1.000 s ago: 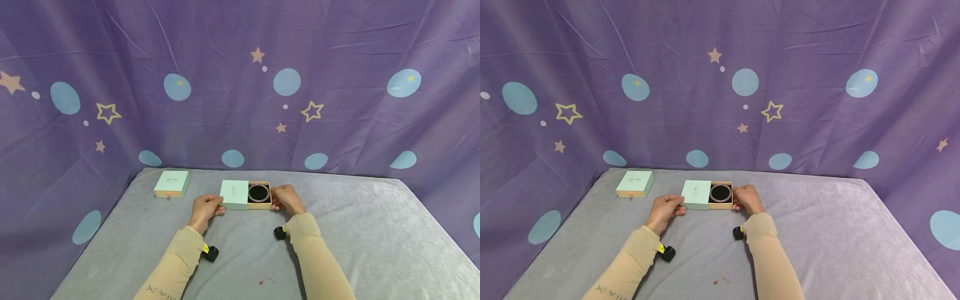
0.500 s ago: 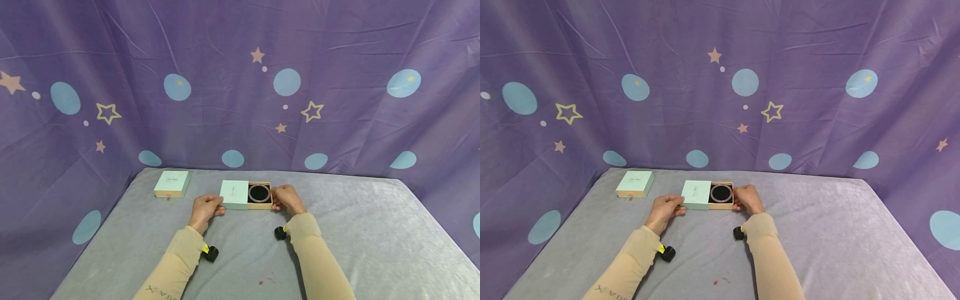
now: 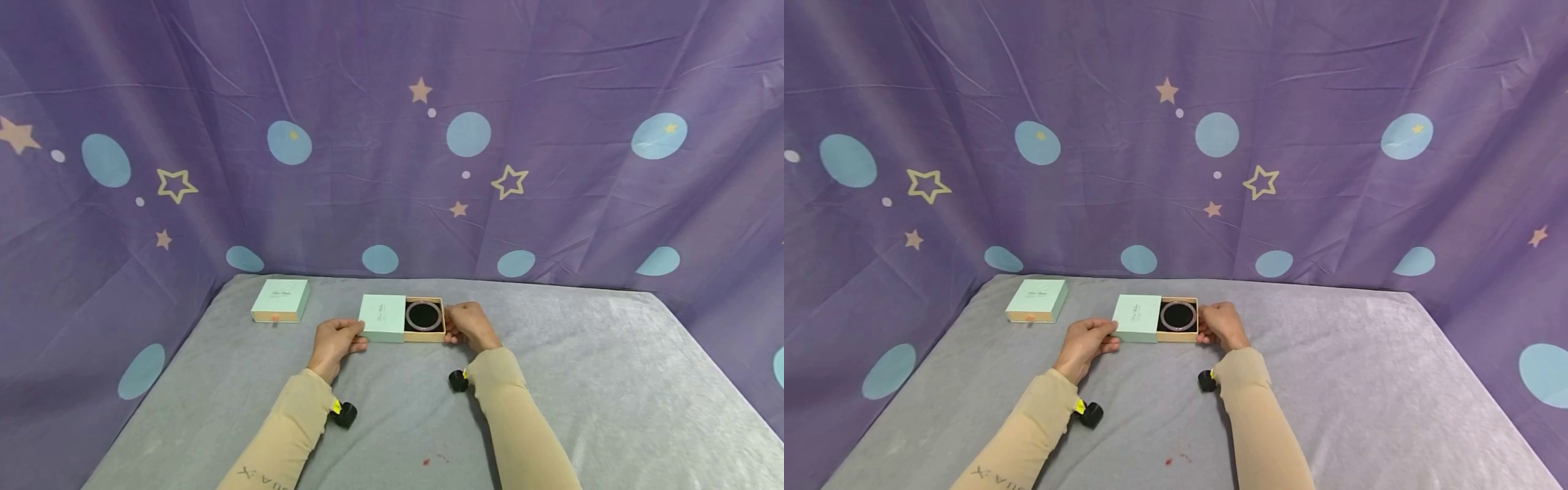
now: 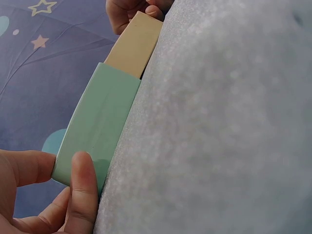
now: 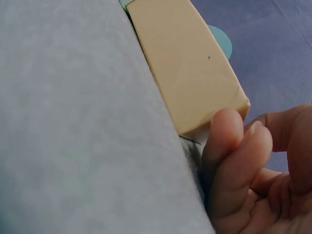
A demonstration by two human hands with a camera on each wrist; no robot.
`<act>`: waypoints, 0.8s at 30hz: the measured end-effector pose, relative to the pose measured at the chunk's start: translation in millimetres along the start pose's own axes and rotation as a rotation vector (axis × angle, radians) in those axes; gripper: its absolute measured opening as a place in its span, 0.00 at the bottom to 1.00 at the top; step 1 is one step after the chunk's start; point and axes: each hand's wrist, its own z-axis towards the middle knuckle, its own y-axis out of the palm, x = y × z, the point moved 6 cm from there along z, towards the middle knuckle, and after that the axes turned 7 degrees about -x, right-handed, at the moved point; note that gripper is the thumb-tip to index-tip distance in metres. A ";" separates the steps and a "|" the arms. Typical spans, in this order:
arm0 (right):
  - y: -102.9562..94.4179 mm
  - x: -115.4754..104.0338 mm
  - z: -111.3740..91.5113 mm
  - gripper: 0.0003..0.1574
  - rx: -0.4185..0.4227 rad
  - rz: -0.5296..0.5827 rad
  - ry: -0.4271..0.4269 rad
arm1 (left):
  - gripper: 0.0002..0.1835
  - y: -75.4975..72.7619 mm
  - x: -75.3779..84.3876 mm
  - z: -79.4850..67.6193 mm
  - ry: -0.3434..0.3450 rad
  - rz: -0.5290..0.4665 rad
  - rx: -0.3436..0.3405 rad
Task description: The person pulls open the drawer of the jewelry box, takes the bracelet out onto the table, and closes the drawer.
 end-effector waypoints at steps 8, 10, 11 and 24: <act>-1.9 -0.3 -0.9 0.14 0.011 0.011 0.010 | 0.12 0.8 0.4 -0.5 0.001 0.006 0.000; -2.4 -0.1 -1.1 0.14 0.015 0.010 0.013 | 0.12 1.0 0.2 -0.3 0.001 0.005 -0.001; -2.7 -0.1 -1.2 0.14 0.018 0.007 0.014 | 0.12 1.1 0.1 -0.2 0.001 0.004 -0.001; -10.4 -12.4 -6.9 0.14 0.129 -0.092 -0.093 | 0.12 -0.7 -1.3 0.8 -0.010 0.011 -0.002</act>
